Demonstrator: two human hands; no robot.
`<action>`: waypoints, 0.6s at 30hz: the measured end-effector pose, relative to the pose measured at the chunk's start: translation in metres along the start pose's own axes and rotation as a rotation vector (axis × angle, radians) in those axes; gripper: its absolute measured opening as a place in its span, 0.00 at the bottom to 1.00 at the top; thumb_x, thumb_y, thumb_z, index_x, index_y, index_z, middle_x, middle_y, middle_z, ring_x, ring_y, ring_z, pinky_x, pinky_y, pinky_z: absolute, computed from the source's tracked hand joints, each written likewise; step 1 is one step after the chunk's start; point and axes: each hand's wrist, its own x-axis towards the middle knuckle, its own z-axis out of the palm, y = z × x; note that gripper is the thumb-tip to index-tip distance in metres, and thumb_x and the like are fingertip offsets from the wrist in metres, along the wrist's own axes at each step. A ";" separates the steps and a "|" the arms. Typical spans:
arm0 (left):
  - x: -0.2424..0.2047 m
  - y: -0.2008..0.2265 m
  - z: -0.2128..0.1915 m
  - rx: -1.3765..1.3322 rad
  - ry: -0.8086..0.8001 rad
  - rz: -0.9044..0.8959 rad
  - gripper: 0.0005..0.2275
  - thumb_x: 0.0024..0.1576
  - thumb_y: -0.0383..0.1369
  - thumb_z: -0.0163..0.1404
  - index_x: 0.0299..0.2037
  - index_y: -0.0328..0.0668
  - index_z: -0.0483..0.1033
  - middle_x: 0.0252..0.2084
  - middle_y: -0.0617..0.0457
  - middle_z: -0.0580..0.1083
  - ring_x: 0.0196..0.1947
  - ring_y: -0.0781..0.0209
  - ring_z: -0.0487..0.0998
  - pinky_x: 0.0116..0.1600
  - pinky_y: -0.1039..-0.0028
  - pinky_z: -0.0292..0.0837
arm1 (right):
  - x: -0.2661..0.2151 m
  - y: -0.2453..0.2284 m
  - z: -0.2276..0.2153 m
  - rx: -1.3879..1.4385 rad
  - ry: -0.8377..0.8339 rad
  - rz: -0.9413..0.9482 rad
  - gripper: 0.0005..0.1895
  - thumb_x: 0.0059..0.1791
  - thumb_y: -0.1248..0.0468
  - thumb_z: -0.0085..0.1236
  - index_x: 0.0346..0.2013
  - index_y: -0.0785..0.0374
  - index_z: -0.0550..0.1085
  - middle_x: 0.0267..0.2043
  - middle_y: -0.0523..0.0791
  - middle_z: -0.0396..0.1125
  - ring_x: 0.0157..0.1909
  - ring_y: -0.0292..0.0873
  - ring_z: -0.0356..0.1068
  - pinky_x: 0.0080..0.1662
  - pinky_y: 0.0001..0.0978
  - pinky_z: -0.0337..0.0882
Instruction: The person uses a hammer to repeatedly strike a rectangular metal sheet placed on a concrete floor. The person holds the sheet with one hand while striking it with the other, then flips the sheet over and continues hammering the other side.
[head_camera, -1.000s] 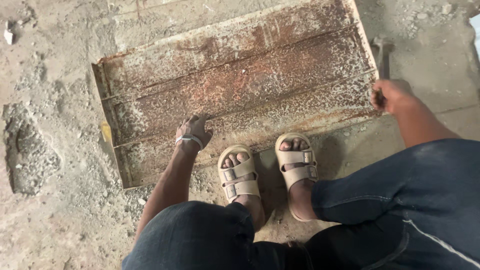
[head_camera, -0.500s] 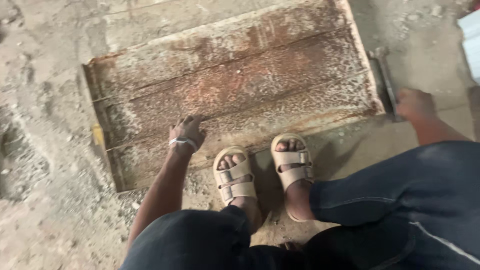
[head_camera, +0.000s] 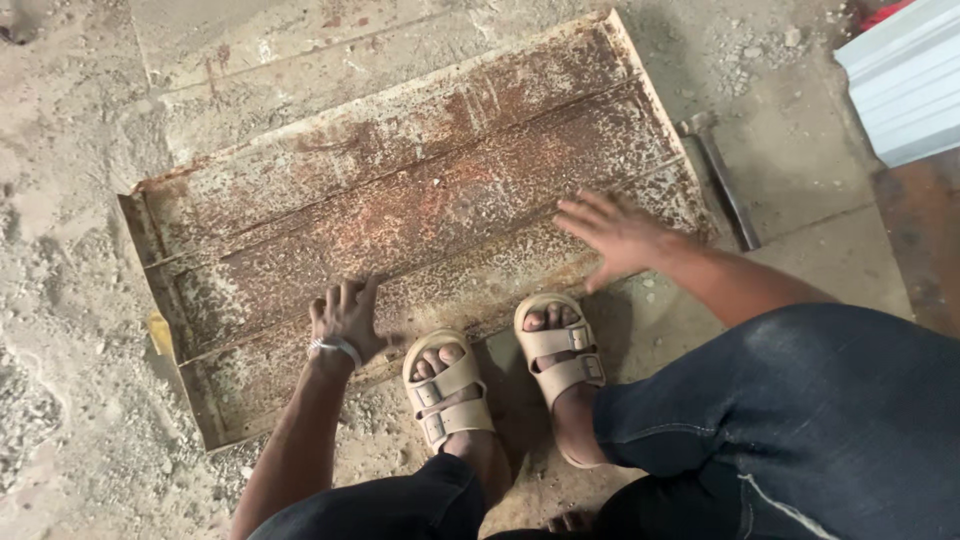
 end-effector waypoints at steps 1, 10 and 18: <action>-0.004 0.002 0.002 0.057 -0.040 0.027 0.60 0.39 0.62 0.64 0.79 0.52 0.39 0.76 0.47 0.49 0.76 0.44 0.48 0.76 0.44 0.41 | -0.003 -0.010 -0.003 -0.032 -0.044 -0.011 0.65 0.39 0.34 0.68 0.77 0.52 0.40 0.80 0.49 0.22 0.80 0.57 0.24 0.74 0.59 0.33; -0.011 -0.018 0.043 0.046 0.162 0.207 0.46 0.46 0.59 0.62 0.74 0.62 0.54 0.80 0.44 0.44 0.76 0.42 0.41 0.72 0.39 0.33 | 0.005 -0.014 0.049 -0.192 0.112 -0.307 0.27 0.49 0.57 0.59 0.62 0.55 0.66 0.63 0.44 0.57 0.69 0.47 0.53 0.71 0.55 0.53; -0.019 -0.046 0.106 0.248 -0.013 0.389 0.25 0.55 0.50 0.52 0.65 0.70 0.67 0.73 0.61 0.59 0.70 0.53 0.59 0.66 0.45 0.57 | 0.024 0.002 0.143 0.040 0.396 -0.291 0.19 0.50 0.61 0.47 0.55 0.56 0.73 0.59 0.46 0.66 0.61 0.49 0.61 0.61 0.49 0.59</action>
